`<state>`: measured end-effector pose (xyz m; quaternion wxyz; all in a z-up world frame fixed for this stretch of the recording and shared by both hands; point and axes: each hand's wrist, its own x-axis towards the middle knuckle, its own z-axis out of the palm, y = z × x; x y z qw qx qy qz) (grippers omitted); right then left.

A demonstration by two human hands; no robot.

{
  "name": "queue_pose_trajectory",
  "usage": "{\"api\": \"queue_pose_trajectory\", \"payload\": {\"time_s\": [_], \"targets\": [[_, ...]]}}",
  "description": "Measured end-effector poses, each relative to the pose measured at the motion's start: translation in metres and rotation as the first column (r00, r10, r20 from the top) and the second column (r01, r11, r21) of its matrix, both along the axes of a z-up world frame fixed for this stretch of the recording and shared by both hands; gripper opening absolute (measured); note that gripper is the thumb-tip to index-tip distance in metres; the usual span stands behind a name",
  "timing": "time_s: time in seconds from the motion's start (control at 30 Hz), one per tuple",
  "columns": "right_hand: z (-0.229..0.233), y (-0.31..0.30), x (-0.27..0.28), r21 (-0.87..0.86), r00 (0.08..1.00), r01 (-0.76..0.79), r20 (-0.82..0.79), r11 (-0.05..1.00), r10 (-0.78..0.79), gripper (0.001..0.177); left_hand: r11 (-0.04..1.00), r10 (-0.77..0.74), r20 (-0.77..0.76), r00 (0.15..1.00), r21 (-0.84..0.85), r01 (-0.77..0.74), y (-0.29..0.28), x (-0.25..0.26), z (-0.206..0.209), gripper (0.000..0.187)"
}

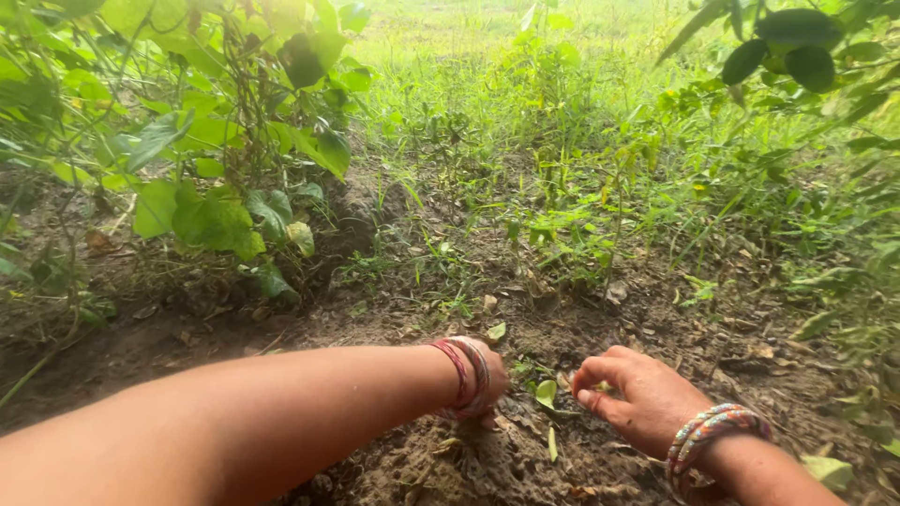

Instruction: The person waters the base of a tree and various plants using a hose, then pulls green plants from the ground by hand.

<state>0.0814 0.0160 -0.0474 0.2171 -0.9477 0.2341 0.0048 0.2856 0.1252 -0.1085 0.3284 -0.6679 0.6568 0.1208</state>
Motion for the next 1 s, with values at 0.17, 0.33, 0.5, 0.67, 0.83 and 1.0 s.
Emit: {"api": "queue_pose_trajectory", "payload": {"time_s": [0.17, 0.33, 0.5, 0.67, 0.83, 1.0], "targets": [[-0.004, 0.001, -0.007, 0.007, 1.0, -0.003, -0.031, 1.0, 0.003, 0.024, 0.999, 0.019, 0.03, 0.999, 0.029, -0.019, 0.017, -0.006, 0.004, 0.06], [-0.006, 0.0, -0.013, -0.021, 0.999, -0.036, -0.031, 0.999, 0.035, 0.02, 0.993, -0.033, 0.031, 0.999, 0.115, 0.029, -0.005, 0.015, -0.03, 0.062], [0.0, 0.001, -0.016, -0.054, 0.997, -0.079, -0.024, 0.995, 0.078, 0.019, 0.983, -0.146, 0.054, 0.988, 0.121, 0.139, -0.032, 0.047, -0.082, 0.054], [0.003, 0.003, -0.016, -0.046, 0.997, -0.059, -0.047, 0.997, 0.056, 0.018, 0.996, 0.03, -0.267, 0.963, -0.069, -0.05, -0.054, 0.045, -0.043, 0.025], [-0.012, -0.01, -0.018, -0.034, 0.999, -0.044, 0.017, 0.998, 0.045, 0.02, 0.942, 0.064, -0.458, 0.887, -0.266, -0.206, -0.058, 0.026, 0.049, 0.014], [-0.012, -0.036, -0.01, -0.111, 0.993, -0.093, 0.058, 0.989, 0.1, 0.019, 0.878, 0.111, -0.397, 0.911, -0.39, -0.277, -0.058, 0.048, 0.08, 0.016]]}}
